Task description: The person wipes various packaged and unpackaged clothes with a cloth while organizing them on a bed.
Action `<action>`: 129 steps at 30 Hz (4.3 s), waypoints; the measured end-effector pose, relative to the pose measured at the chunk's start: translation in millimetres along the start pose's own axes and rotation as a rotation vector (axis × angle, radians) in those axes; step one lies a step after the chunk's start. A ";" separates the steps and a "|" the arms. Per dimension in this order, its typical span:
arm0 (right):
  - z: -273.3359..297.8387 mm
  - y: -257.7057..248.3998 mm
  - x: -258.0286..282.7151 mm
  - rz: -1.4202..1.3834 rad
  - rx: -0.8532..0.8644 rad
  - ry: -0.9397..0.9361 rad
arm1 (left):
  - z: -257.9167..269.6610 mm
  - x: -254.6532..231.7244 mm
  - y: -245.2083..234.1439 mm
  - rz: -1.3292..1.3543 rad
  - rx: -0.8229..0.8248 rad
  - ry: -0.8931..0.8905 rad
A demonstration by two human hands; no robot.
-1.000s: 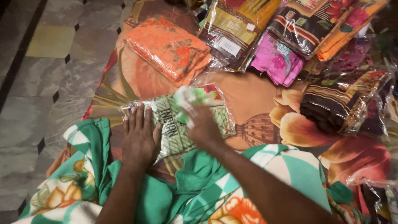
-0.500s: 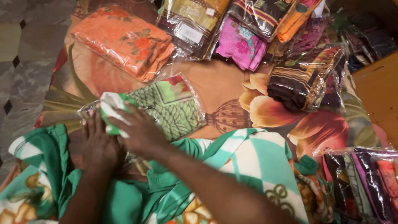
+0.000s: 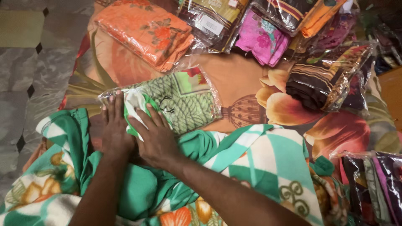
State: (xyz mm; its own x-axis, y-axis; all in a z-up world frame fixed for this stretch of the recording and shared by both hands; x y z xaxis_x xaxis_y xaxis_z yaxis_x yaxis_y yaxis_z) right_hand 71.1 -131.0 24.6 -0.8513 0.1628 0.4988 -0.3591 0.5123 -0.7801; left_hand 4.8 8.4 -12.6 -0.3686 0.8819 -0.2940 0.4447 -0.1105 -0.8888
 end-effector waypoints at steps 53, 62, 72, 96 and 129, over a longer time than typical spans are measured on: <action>7.9 -2.2 -16.5 0.011 -0.017 -0.075 | -3.3 9.7 -18.9 -0.080 0.147 -0.019; -63.7 -50.2 -124.6 0.250 -0.230 0.162 | -7.4 15.1 -4.5 0.342 0.036 -0.162; -68.7 4.4 -32.0 -0.052 0.038 -0.056 | -5.4 19.3 -26.2 0.153 0.160 -0.238; 30.9 -67.4 -71.4 0.147 0.277 -0.160 | 22.8 -21.3 -25.0 -0.012 0.077 -0.136; 9.5 -46.0 -67.5 0.139 0.192 -0.106 | 13.8 -22.7 -11.8 -0.119 0.247 -0.155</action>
State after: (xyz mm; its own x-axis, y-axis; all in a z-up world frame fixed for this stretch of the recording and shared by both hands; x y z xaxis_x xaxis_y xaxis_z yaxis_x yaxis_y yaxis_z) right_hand 141.5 -173.5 23.2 -0.9293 0.1262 0.3470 -0.2929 0.3202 -0.9009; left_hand -3.3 -16.7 -0.3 -0.5342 0.8172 -0.2162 0.1867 -0.1354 -0.9730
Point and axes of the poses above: each hand's wrist, its own z-axis away from the middle knuckle, its own y-axis out of the palm, x = y × z, the point moved 1 cm from there along -z, towards the middle knuckle, and after that the axes turned 2 degrees about y, right-handed, at the moved point
